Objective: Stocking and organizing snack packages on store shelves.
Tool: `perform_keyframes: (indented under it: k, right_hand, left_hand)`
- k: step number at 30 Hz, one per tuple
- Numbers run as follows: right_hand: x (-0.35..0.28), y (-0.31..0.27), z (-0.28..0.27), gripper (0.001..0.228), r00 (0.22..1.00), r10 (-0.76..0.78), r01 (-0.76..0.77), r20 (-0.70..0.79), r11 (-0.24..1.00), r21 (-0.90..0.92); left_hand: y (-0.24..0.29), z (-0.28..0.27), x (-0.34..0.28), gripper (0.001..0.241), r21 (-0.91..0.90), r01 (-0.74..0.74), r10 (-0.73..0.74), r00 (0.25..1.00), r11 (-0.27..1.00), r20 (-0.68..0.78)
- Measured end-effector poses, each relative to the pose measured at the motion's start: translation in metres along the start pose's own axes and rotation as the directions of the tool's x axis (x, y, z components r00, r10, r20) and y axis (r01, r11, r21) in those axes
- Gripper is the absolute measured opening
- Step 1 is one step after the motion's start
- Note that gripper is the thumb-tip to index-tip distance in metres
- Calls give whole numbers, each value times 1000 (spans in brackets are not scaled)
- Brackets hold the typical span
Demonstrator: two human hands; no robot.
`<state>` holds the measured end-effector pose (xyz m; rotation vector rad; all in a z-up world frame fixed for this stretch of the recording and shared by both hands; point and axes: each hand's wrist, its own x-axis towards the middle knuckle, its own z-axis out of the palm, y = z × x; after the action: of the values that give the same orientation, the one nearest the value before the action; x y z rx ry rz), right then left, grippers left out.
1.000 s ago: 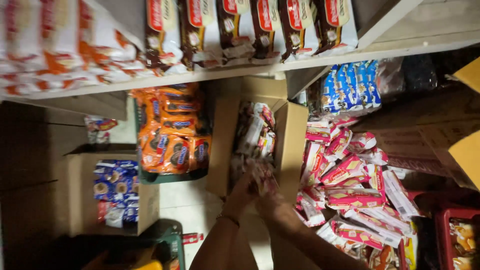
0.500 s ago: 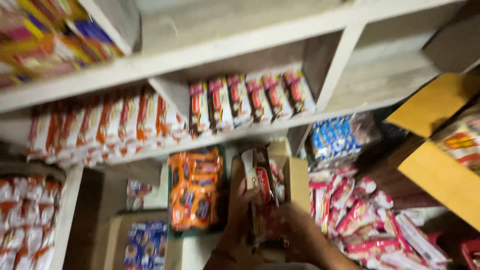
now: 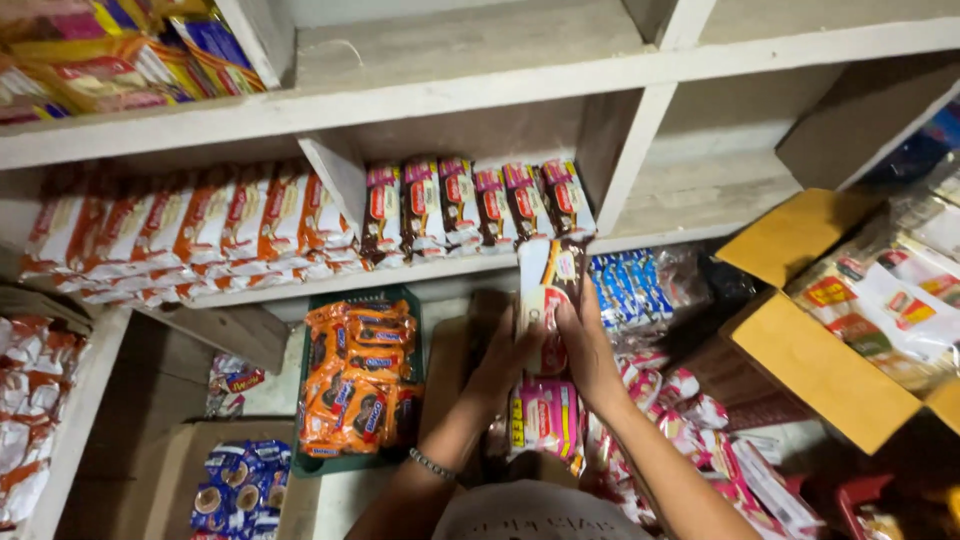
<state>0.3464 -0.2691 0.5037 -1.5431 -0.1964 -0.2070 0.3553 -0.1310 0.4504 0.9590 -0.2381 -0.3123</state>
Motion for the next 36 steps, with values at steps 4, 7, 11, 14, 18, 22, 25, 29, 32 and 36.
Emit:
perform_keyframes:
  k: [4, 7, 11, 14, 18, 22, 25, 29, 32, 36]
  right_hand:
    - [5, -6, -9, 63, 993, 116, -119, 35, 987, 110]
    - [10, 1, -17, 71, 959, 283, -282, 26, 936, 209]
    - [14, 9, -23, 73, 962, 269, -230, -44, 889, 396]
    - [17, 11, -22, 64, 944, 308, -225, -118, 864, 451]
    - [23, 17, -23, 55, 929, 303, -185, -211, 878, 442]
    - [27, 0, -18, 60, 947, 245, -135, -208, 891, 434]
    - [27, 1, -17, 63, 963, 191, -93, -192, 899, 427]
    - [21, -11, -16, 65, 983, 121, -55, -137, 910, 412]
    - [14, -17, -18, 70, 996, 64, -33, -68, 921, 389]
    - [10, -6, -28, 74, 999, 8, 8, -37, 913, 408]
  left_hand:
    - [21, 23, -2, 71, -15, 36, -36, 999, 999, -28]
    - [28, 28, -2, 73, -18, 55, -55, 998, 998, 0]
    - [11, 13, 6, 77, 174, 148, -147, 989, 973, -21]
    - [3, 9, 15, 77, 218, 163, -166, 986, 962, -5]
    - [5, 12, 8, 78, 182, 155, -156, 988, 971, -6]
    - [2, 9, -1, 79, 258, 237, -238, 971, 937, -28]
    - [3, 11, -5, 77, 291, 181, -185, 983, 939, -13]
    - [0, 8, -7, 82, 125, 111, -116, 993, 986, 32]
    - [-14, -5, -5, 82, 116, 146, -150, 988, 983, 30]
    - [1, 3, -11, 84, 226, 67, -76, 997, 972, 32]
